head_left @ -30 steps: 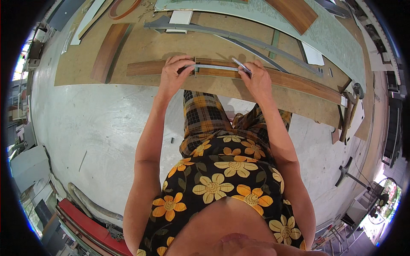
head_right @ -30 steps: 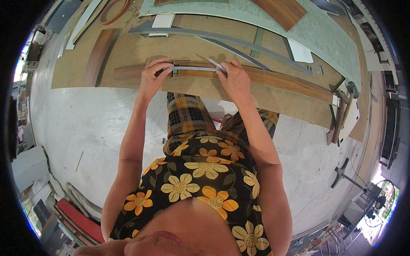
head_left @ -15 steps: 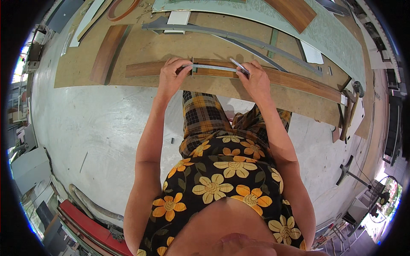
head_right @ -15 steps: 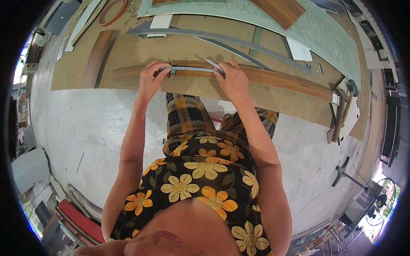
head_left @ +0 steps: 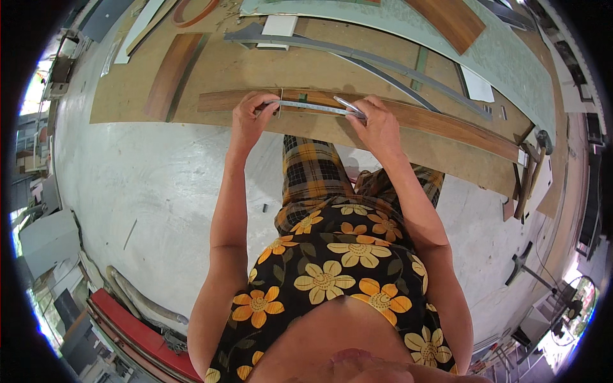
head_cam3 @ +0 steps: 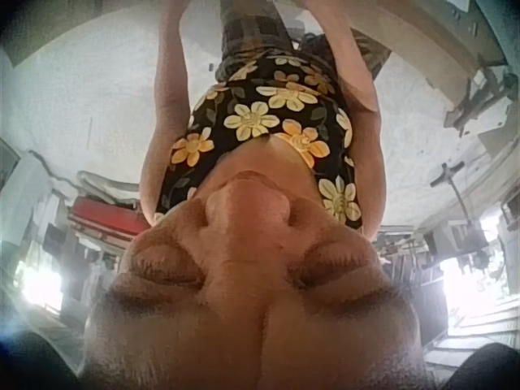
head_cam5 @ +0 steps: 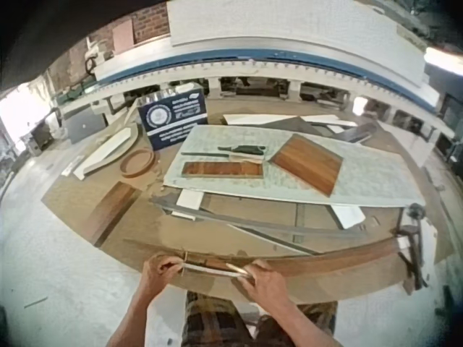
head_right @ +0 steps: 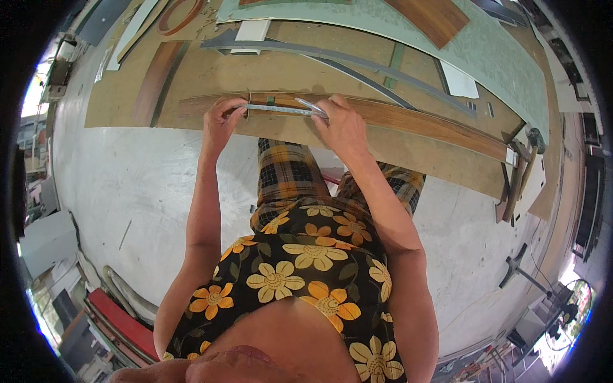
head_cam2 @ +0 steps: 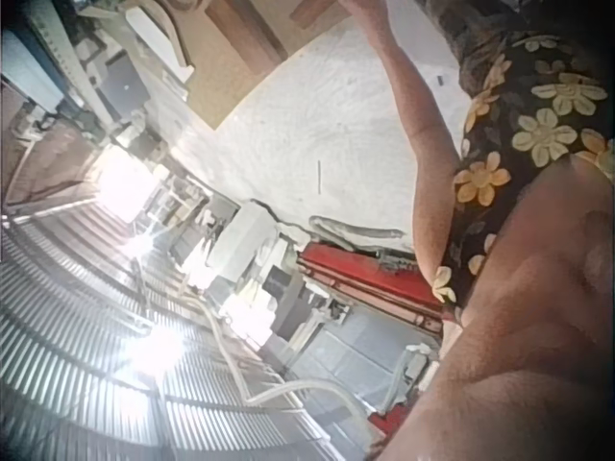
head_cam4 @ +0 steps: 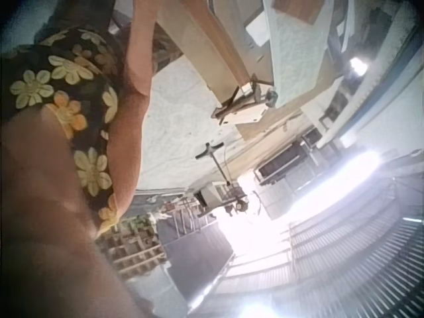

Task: Using a measuring tape and pen to mark measurements on wooden planks.

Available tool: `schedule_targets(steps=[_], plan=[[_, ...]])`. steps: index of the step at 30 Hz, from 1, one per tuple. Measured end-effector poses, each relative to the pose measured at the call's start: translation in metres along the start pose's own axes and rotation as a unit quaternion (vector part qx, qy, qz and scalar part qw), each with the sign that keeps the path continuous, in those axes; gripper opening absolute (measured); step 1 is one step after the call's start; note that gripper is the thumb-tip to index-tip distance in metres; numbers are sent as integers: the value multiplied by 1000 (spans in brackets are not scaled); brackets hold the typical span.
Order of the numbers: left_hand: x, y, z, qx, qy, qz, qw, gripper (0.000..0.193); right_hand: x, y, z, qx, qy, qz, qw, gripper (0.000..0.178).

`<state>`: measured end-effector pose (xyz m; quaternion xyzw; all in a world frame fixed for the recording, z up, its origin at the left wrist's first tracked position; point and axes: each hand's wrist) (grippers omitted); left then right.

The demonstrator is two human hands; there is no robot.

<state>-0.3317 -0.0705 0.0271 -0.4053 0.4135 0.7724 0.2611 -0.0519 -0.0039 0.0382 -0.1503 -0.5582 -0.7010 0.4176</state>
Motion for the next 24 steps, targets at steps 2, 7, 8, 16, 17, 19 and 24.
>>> schedule_targets(steps=[2,7,8,16,17,19,24], plan=[[6,14,1,-13,16,13,1000,16,11,-9,5,15,13,0,1000,18],[25,55,12,-74,5,110,991,18,46,-48,27,66,67,4,996,17],[33,64,14,-78,7,113,990,18,53,-59,31,70,71,7,995,17],[90,117,27,-162,61,127,977,21,99,-121,52,130,118,-2,984,18],[92,121,29,-164,63,128,976,21,103,-127,54,132,119,-2,984,18],[97,127,32,-169,86,120,974,22,111,-135,58,142,121,-3,982,19],[119,140,37,-196,100,65,973,24,127,-154,63,161,115,-5,980,19]])
Point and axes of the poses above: each hand's wrist, its own z-axis towards the middle knuckle, its own y-axis out of the back of the hand, x = y × z, and after that the axes turned 13 degrees about -x, right-handed
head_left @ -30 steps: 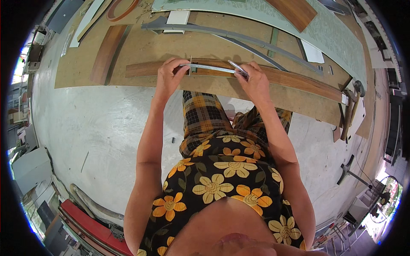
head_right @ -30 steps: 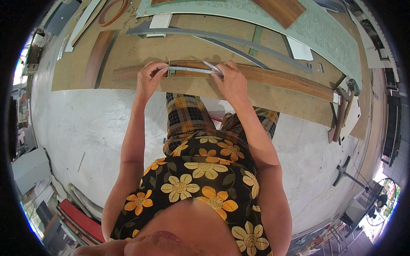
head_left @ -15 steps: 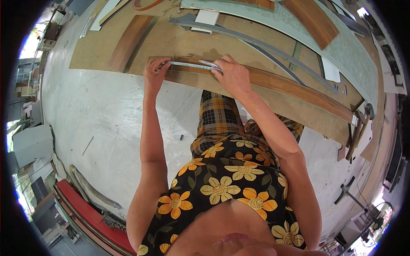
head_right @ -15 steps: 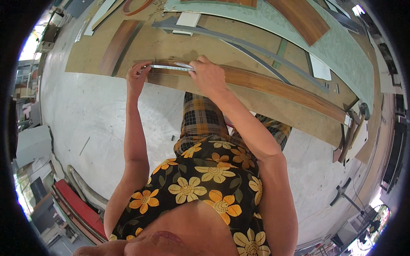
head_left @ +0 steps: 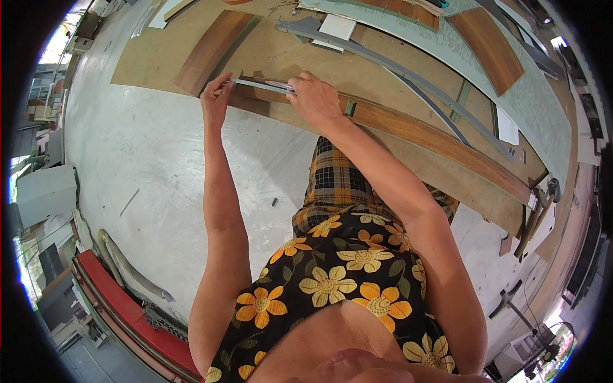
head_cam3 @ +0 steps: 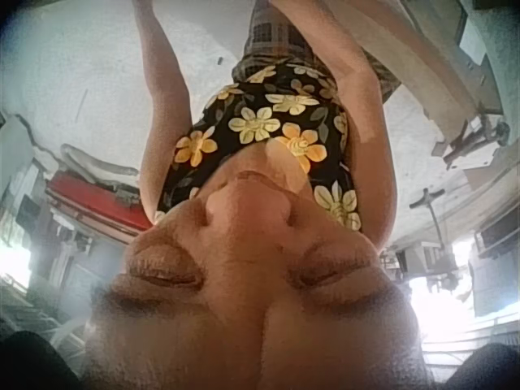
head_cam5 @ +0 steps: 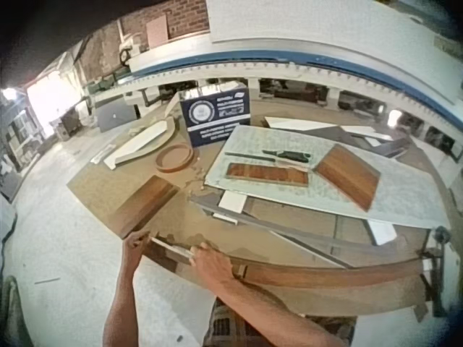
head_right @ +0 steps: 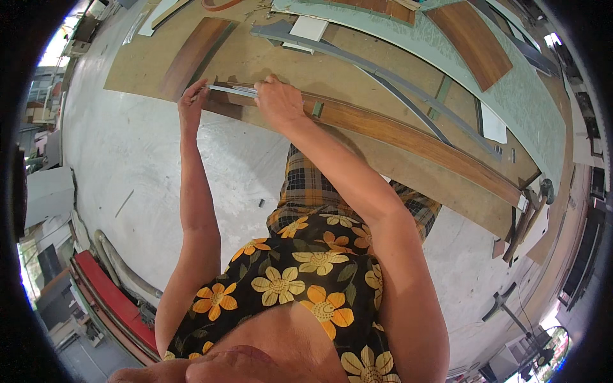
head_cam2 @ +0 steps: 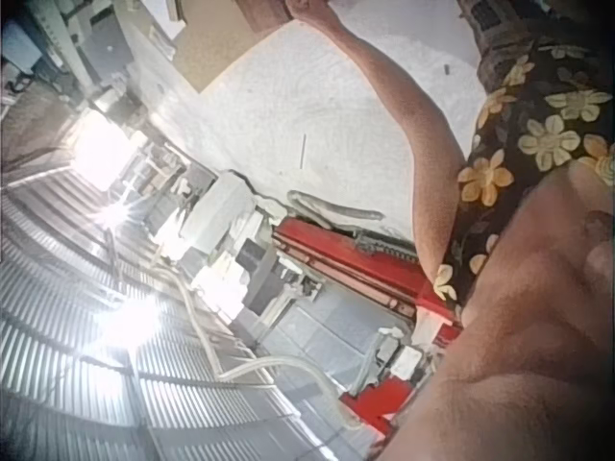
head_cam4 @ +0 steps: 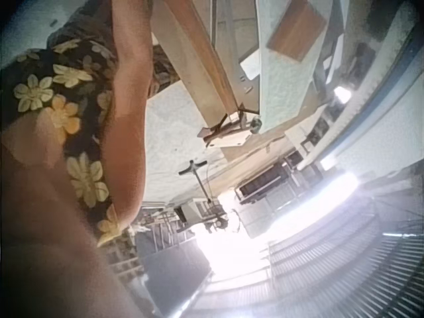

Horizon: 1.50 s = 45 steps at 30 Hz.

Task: Using a measuring tape and pen to mark measurements on wooden planks.

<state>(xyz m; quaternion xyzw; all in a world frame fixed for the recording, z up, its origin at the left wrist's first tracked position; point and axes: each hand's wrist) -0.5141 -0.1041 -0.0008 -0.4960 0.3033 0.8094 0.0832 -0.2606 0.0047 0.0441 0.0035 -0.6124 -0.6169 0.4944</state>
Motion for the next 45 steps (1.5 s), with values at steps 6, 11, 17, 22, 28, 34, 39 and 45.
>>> schedule_targets(steps=[6,11,17,22,28,34,39,45], plan=[[12,-4,-1,16,-10,0,1000,26,-6,-9,3,5,-3,-4,1000,19],[4,-5,-3,23,-49,26,998,25,-9,-3,-3,-1,-11,13,1000,19],[6,-5,-3,35,-63,58,996,22,-11,2,-4,7,-23,-3,1000,23],[4,-4,-5,45,-78,90,992,23,-15,15,-17,8,-58,-38,998,37],[-2,-5,-6,41,-71,83,993,22,-23,34,-40,10,-80,-58,995,53],[8,-5,-5,25,-90,82,992,22,-30,34,-44,-14,-62,-60,996,53],[4,-6,-8,12,-96,88,991,22,-29,33,-41,9,-69,-72,995,58],[2,-4,-4,21,-110,101,989,23,-24,31,-38,27,-48,-122,991,62]])
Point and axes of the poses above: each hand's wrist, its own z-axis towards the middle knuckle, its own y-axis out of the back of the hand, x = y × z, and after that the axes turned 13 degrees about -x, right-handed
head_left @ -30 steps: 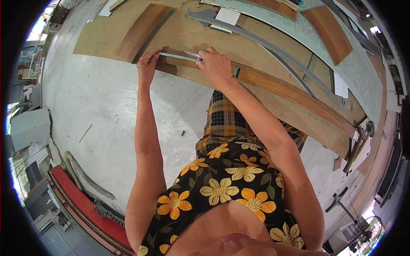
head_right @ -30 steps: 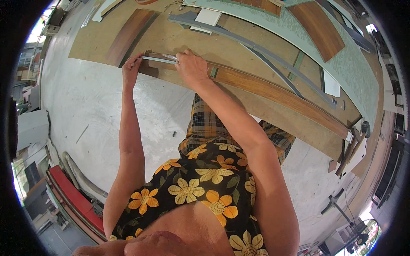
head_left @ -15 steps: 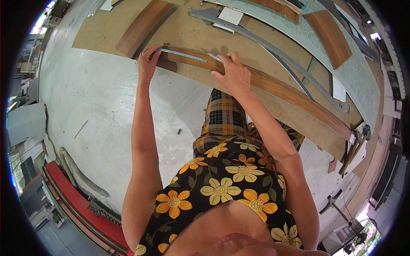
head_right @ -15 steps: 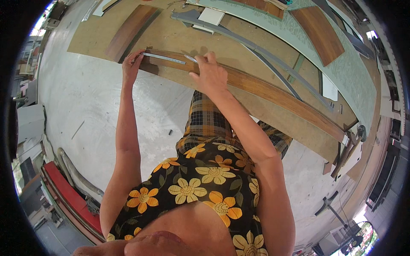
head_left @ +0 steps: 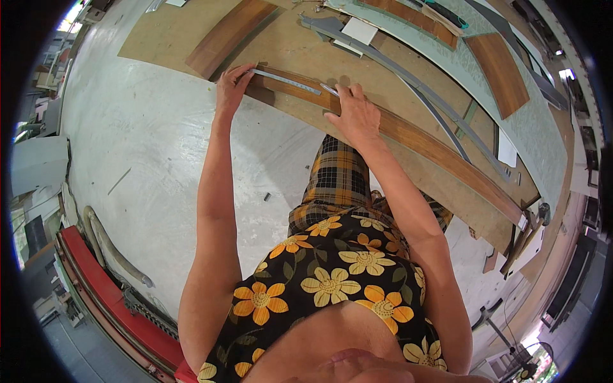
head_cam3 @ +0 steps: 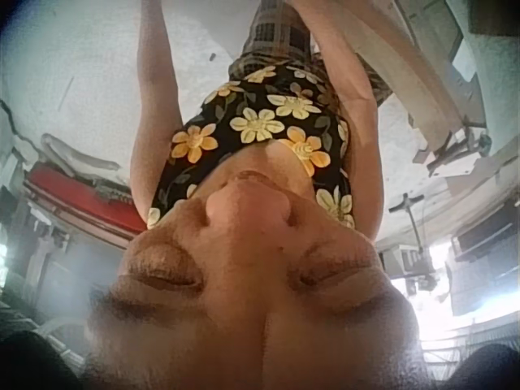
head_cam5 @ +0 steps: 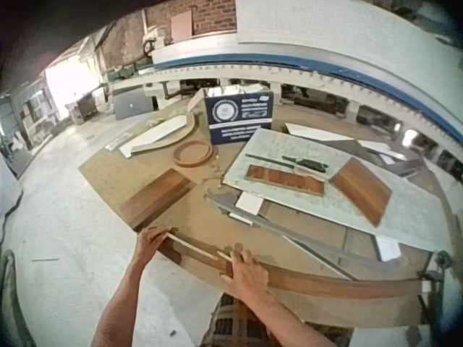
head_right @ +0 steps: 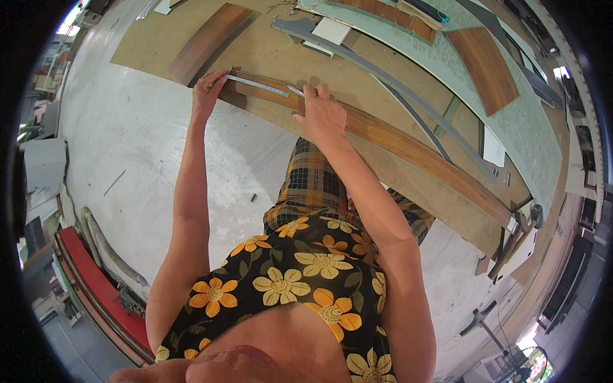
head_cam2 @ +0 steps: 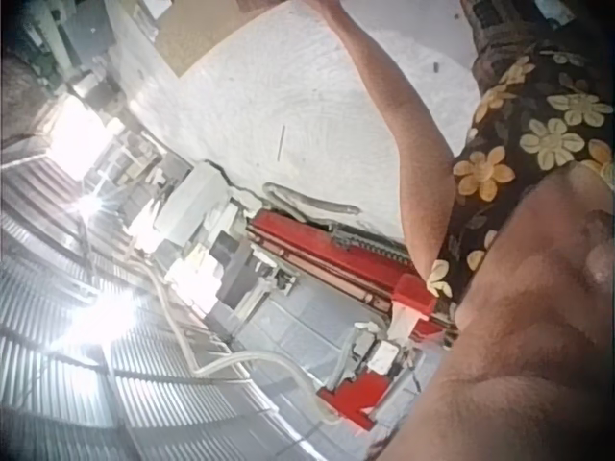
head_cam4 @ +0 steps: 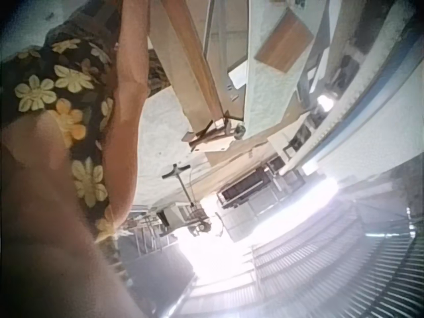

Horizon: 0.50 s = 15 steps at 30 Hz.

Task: Using a measuring tape and pen to mark measurements on wooden planks.

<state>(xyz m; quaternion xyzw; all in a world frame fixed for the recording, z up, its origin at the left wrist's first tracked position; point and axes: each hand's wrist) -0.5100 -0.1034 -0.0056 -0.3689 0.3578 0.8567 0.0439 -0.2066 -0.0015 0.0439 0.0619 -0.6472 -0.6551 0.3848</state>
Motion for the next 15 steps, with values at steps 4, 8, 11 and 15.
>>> schedule_targets(steps=[4,8,11,15], plan=[[-4,2,1,10,21,-19,1000,23,-2,2,5,16,-15,11,1000,61],[5,6,3,5,0,-18,1000,23,-4,0,5,-12,10,22,1000,59],[-5,9,6,22,43,-65,997,22,-5,6,7,-14,2,26,1000,57],[-4,14,7,44,45,-34,997,22,-4,6,6,-2,5,24,1000,60]])
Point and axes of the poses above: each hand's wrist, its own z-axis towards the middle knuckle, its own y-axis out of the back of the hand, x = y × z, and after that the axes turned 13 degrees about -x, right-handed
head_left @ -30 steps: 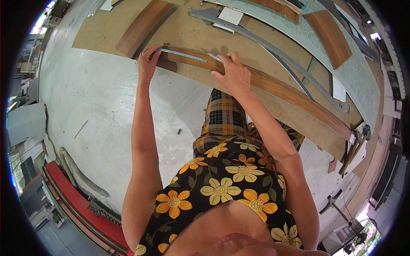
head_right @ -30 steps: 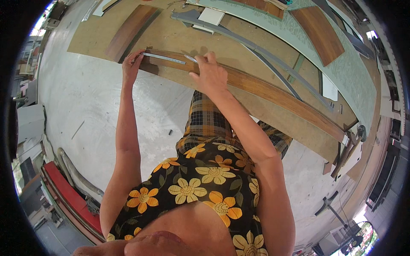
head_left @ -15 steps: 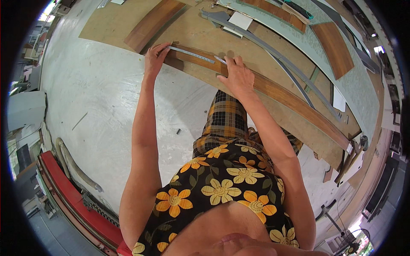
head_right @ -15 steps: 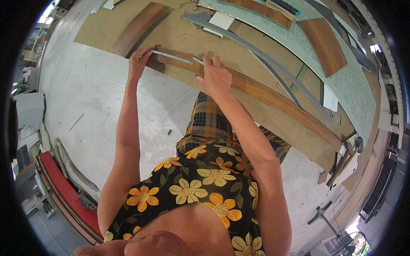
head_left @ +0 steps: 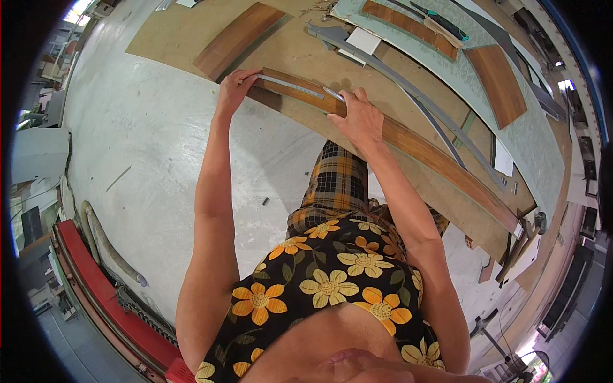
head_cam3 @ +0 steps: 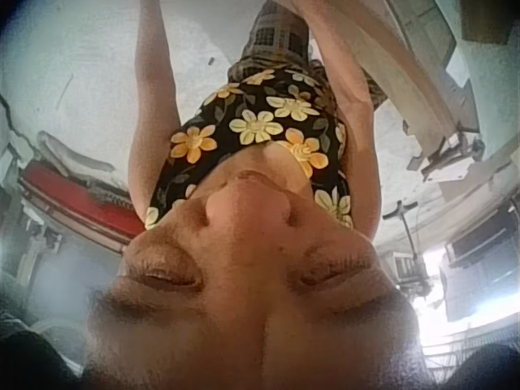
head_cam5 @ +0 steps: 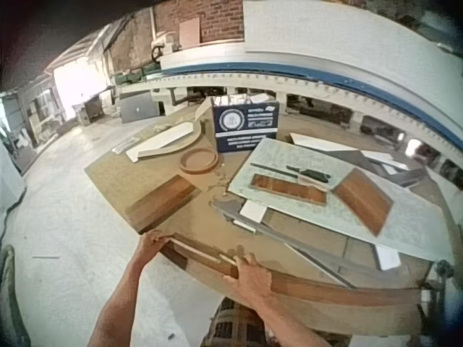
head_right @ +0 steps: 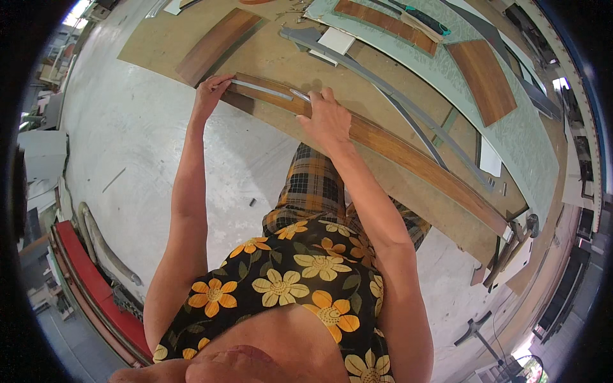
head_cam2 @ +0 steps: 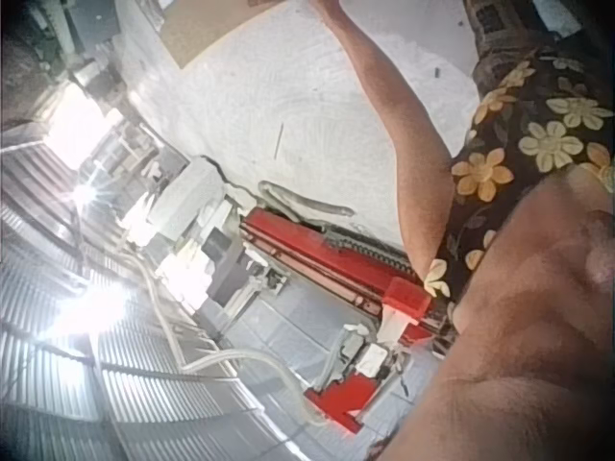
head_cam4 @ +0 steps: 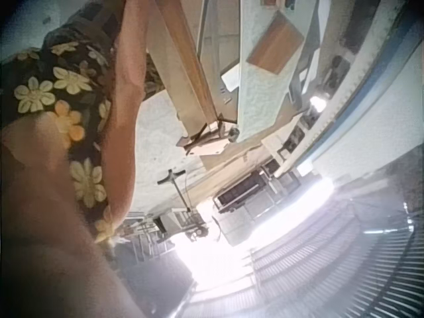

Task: Using a measuring tape and pen to mark measurements on wooden planks.

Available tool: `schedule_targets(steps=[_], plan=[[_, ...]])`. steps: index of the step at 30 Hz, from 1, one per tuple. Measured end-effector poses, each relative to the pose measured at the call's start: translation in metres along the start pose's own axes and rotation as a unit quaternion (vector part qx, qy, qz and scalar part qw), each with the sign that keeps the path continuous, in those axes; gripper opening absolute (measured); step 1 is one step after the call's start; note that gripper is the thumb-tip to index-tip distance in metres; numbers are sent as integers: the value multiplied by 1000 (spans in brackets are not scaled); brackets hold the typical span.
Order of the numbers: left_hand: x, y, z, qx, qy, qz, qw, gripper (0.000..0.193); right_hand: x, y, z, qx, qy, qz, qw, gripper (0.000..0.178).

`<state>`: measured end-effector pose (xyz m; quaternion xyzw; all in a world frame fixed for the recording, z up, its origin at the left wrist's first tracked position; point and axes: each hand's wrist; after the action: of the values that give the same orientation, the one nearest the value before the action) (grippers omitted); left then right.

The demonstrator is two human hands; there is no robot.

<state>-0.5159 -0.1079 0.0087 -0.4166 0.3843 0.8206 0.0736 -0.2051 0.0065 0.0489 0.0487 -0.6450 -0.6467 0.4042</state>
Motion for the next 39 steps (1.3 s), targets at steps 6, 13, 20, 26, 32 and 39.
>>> schedule_targets(steps=[6,13,20,26,32,39], plan=[[5,-5,-6,-19,-47,-2,999,23,0,0,-1,-2,-4,-1,1000,60],[1,-7,-12,-41,-28,24,998,25,2,2,-3,4,4,5,1000,60],[2,-4,-17,-28,-21,8,999,27,3,1,-5,6,7,-1,1000,60],[-9,4,-19,50,11,-14,999,51,0,1,-5,2,8,7,1000,59],[-27,9,-13,123,-36,73,989,73,0,1,-5,-4,11,13,1000,59],[-20,3,-14,124,-59,108,985,76,3,4,-3,13,-4,9,1000,60]])
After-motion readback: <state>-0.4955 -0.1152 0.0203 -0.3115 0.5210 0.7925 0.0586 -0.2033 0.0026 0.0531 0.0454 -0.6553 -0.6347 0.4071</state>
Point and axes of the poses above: each hand's wrist, its own z-axis towards the middle knuckle, its own y-axis out of the back of the hand, x = y × z, and after that the axes turned 13 degrees about -x, right-handed
